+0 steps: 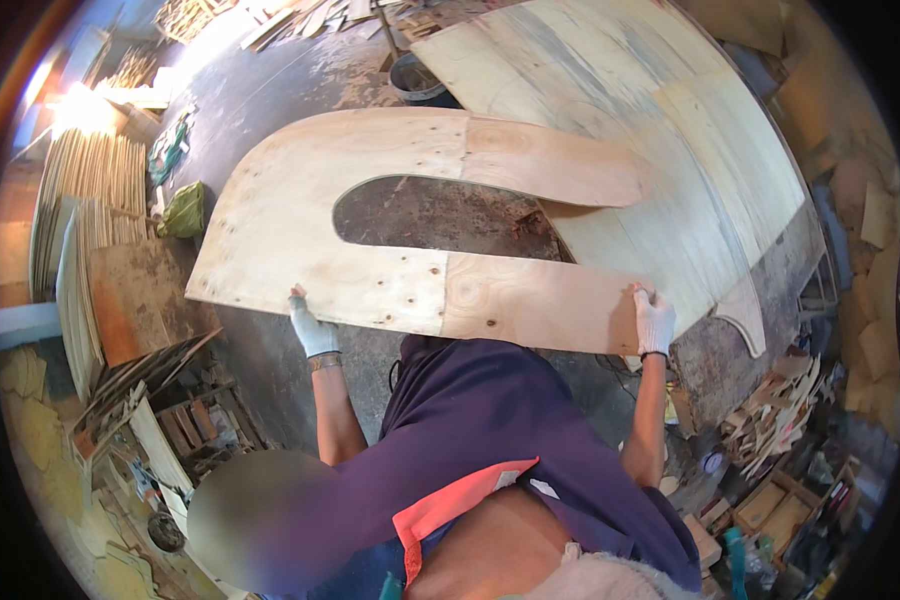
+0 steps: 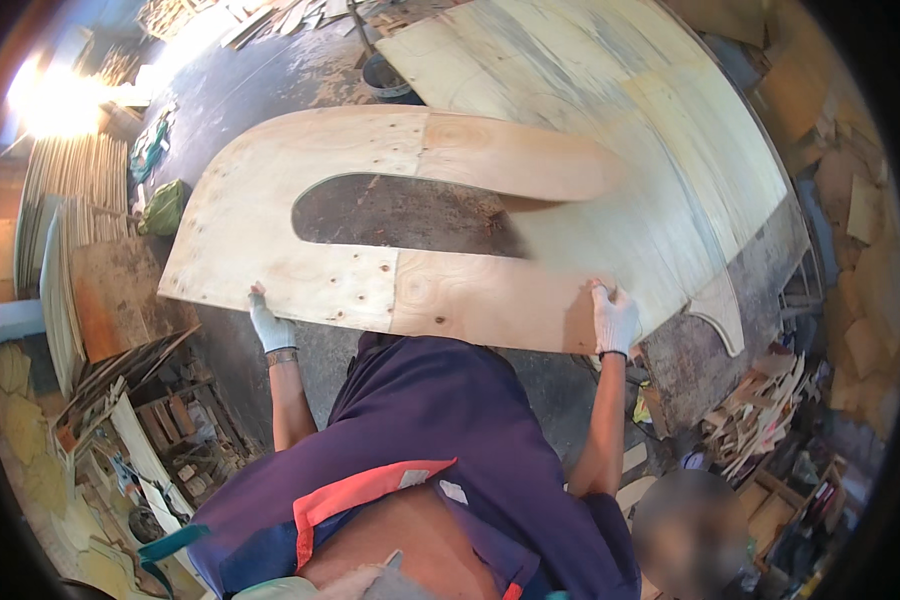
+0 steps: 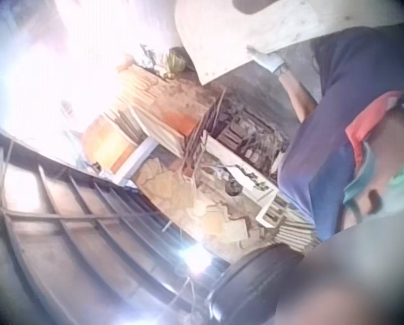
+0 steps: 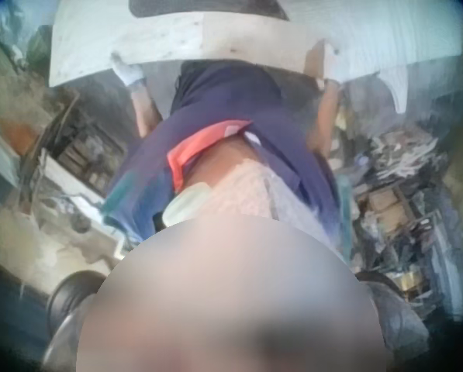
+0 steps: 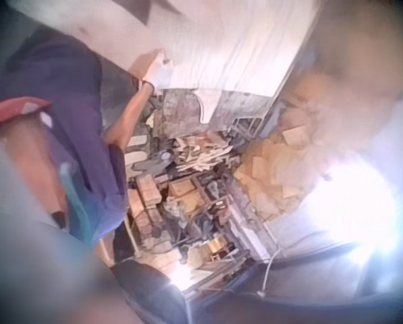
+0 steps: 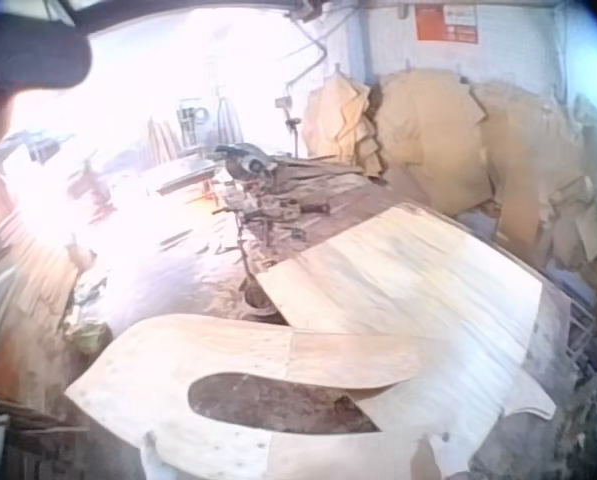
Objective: The person aligns a curved wooden template on a large plywood sheet, traces its outline with a marker, and then uses a nail gun and hammer to fasten the template to the plywood. The person repeatedly adjusts the template and secures it in place.
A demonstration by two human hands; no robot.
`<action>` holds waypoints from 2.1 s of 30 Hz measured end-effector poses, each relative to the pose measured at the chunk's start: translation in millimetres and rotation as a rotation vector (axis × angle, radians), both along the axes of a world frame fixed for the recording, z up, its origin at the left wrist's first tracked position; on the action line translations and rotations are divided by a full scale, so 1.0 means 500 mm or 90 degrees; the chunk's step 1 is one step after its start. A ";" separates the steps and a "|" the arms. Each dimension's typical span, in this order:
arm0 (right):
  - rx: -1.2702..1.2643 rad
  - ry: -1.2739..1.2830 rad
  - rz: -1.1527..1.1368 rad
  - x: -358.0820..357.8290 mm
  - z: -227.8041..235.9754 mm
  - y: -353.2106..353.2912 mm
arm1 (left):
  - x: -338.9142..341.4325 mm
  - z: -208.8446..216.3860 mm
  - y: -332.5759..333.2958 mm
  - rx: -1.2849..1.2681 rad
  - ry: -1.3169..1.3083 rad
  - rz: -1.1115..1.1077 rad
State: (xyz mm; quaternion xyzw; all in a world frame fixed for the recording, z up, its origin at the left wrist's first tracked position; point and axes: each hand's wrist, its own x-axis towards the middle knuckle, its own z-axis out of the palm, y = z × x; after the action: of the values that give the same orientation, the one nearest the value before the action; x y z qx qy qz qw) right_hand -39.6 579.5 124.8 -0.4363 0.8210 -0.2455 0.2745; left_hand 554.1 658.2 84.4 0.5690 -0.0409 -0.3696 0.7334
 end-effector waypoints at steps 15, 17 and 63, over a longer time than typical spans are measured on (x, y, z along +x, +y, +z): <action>0.011 0.021 0.478 0.672 -0.014 -0.440 | 0.372 -0.185 0.296 0.015 0.009 0.353; -0.023 0.149 0.500 0.738 -0.053 -0.440 | 0.388 -0.268 0.308 0.180 0.008 0.285; 0.230 0.197 -0.654 -0.078 -0.335 0.269 | 0.039 -0.136 -1.396 0.174 -1.107 -0.862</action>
State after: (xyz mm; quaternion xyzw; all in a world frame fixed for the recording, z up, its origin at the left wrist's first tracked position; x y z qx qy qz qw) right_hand -78.5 713.8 -42.6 0.0425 0.9875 -0.1361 0.0666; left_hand 573.4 -39.8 16.2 0.5707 -0.8027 -0.1702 0.0322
